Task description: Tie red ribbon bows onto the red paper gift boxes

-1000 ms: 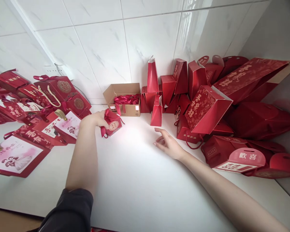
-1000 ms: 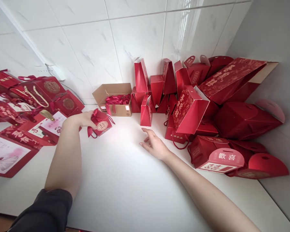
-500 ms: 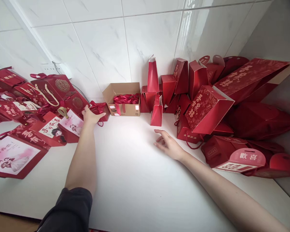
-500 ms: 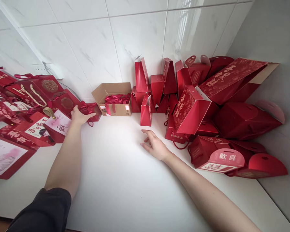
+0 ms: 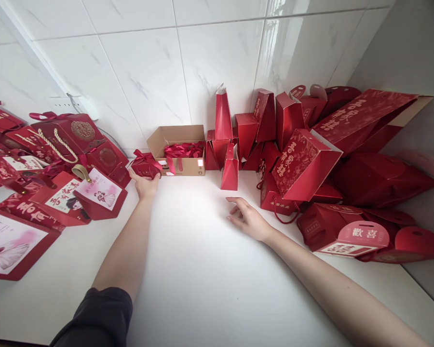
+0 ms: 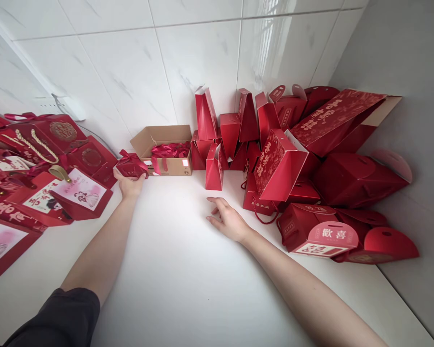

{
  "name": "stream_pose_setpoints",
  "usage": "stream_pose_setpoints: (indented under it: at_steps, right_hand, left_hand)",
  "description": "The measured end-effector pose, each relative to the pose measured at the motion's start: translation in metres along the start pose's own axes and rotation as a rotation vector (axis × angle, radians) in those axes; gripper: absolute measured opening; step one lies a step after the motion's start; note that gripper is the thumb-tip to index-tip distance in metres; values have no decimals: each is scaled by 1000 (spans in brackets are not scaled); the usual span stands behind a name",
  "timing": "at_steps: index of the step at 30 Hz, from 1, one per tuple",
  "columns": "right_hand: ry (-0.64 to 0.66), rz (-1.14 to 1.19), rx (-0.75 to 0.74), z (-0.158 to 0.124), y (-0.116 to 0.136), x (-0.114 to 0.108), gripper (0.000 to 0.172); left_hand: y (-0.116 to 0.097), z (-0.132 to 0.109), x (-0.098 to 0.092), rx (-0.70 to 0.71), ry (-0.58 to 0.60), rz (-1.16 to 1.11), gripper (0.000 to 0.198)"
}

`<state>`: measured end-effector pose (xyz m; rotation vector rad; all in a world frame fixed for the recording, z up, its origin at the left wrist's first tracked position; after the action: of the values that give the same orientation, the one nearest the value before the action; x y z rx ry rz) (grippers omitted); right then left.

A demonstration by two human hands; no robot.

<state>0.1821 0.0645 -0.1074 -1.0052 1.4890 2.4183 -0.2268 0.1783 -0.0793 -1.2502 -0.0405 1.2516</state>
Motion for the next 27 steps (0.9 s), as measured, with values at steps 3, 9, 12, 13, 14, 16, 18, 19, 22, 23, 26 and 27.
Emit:
stream_pose_setpoints:
  at_steps: [3, 9, 12, 13, 14, 16, 18, 19, 22, 23, 26, 27]
  right_hand:
    - [4, 3, 0, 0, 0, 0, 48]
    - [8, -14, -2, -1, -1, 1, 47]
    - [14, -23, -6, -1, -1, 2, 47]
    - [15, -27, -9, -1, -1, 3, 47]
    - [16, -32, -11, -1, -1, 3, 46]
    - [18, -42, -13, -1, -1, 3, 46]
    - [24, -46, -11, 0, -1, 3, 46]
    - [27, -45, -10, 0, -1, 3, 46]
    - [36, -40, -10, 0, 0, 3, 46]
    - [38, -40, -9, -1, 0, 3, 45]
    - [43, -43, -4, -1, 1, 2, 44]
    - [43, -43, -3, -1, 1, 2, 43]
  left_hand:
    - [-5, -3, 1, 13, 8, 35, 107]
    - [-27, -11, -18, 118, -82, 162, 59]
    - [-30, -6, -11, 154, 28, 197, 40]
    - [-29, -4, -7, 149, 75, 211, 38]
    - [-26, -1, -3, 135, 114, 228, 38]
    - [-18, 6, 4, 81, 155, 271, 42]
    - [-10, 12, 6, 13, 153, 316, 49]
    - [-7, 14, 6, -17, 140, 333, 52]
    - [-8, 13, 3, -45, 81, 347, 51]
    - [-11, 11, 1, -33, 56, 339, 48]
    - [-27, 7, -10, 45, -42, 303, 51]
    - [-34, 8, -15, 84, -77, 295, 56]
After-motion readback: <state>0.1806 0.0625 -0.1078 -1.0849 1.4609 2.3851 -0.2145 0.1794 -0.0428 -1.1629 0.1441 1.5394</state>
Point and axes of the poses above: each hand's wrist, its own z-axis towards the middle knuckle, its own x-axis out of the palm, y = z × x, the point moved 7 cm from there along z, towards the middle knuckle, and after that the axes turned 1 degree about -z, right-handed, at the moved point
